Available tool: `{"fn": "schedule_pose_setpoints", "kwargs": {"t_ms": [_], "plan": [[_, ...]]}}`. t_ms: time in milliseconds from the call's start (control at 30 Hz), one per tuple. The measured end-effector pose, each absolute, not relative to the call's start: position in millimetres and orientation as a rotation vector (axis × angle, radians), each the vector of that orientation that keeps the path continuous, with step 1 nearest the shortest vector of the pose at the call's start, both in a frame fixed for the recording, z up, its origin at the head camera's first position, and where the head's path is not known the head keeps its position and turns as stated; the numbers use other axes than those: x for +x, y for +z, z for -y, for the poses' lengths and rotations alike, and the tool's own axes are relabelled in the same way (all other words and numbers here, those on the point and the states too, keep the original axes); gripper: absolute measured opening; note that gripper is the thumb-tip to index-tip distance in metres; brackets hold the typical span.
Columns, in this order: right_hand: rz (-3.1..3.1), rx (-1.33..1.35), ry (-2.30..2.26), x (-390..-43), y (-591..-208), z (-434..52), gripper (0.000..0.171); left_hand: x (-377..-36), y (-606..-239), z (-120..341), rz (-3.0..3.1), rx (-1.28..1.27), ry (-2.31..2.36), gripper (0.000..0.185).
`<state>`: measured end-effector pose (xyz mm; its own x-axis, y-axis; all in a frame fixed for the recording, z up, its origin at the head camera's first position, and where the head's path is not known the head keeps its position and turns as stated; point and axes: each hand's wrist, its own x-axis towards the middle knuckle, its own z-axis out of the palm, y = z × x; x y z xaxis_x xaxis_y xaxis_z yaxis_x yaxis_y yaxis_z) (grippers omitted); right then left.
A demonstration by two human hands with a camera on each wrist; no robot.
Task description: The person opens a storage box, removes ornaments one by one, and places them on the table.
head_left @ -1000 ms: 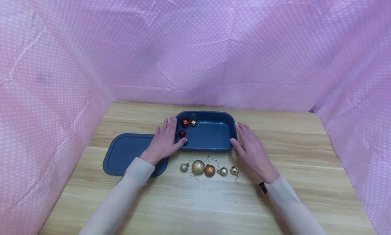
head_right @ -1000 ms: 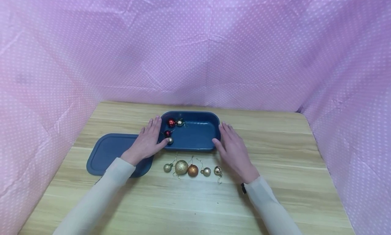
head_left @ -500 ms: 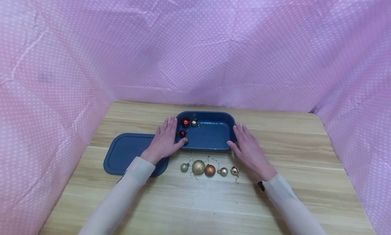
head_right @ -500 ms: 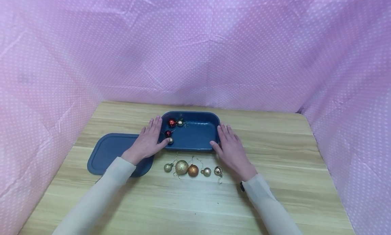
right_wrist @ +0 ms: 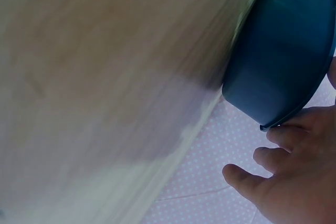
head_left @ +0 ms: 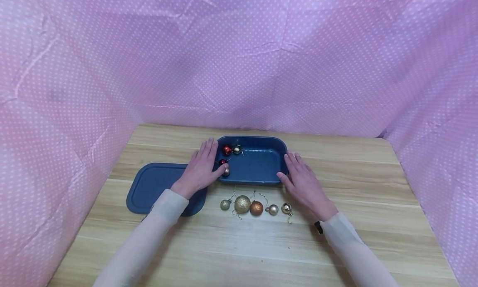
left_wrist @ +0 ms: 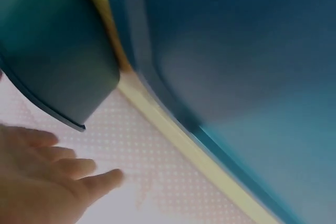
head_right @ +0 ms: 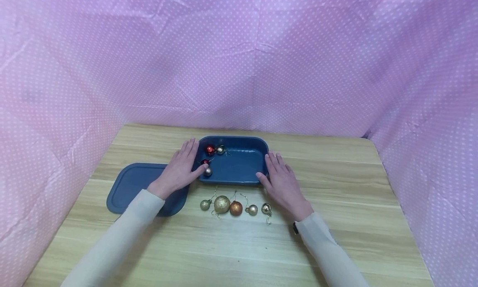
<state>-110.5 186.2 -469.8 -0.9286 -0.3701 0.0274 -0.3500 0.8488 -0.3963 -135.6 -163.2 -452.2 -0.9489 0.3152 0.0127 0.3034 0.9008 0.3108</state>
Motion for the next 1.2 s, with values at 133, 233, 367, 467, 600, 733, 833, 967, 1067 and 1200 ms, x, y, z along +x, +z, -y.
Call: {"fn": "schedule_pose_setpoints", "kwargs": {"t_ms": [133,233,367,467,600,733,833,967,1067,1200], "plan": [[-2.98,-0.585,-0.623,-110,-470,-186,0.078,-140,-447,157,-3.073,0.602,0.699,0.074],[-2.988,-0.596,-0.625,-110,-471,-186,0.077,-144,-443,150,-3.038,0.632,0.895,0.065],[-2.992,-0.601,-0.634,-110,-472,-186,0.076,-151,-438,141,-2.97,0.613,1.034,0.059],[-2.993,-0.597,-0.641,-111,-473,-186,0.075,-157,-437,135,-2.919,0.588,1.074,0.056],[-2.997,-0.597,-0.649,-111,-474,-187,0.075,-164,-436,130,-2.867,0.573,1.104,0.055],[-2.99,-0.594,-0.655,-111,-473,-186,0.076,-172,-438,127,-2.838,0.572,1.099,0.055],[-2.98,-0.588,-0.653,-110,-472,-186,0.077,-176,-439,124,-2.822,0.565,1.069,0.056],[-2.971,-0.581,-0.648,-110,-472,-186,0.078,-179,-442,121,-2.794,0.553,1.035,0.058],[-2.965,-0.575,-0.651,-110,-472,-186,0.078,-181,-444,119,-2.787,0.563,1.005,0.059],[-2.965,-0.572,-0.653,-109,-473,-186,0.078,-184,-446,116,-2.791,0.581,0.952,0.059]]}}
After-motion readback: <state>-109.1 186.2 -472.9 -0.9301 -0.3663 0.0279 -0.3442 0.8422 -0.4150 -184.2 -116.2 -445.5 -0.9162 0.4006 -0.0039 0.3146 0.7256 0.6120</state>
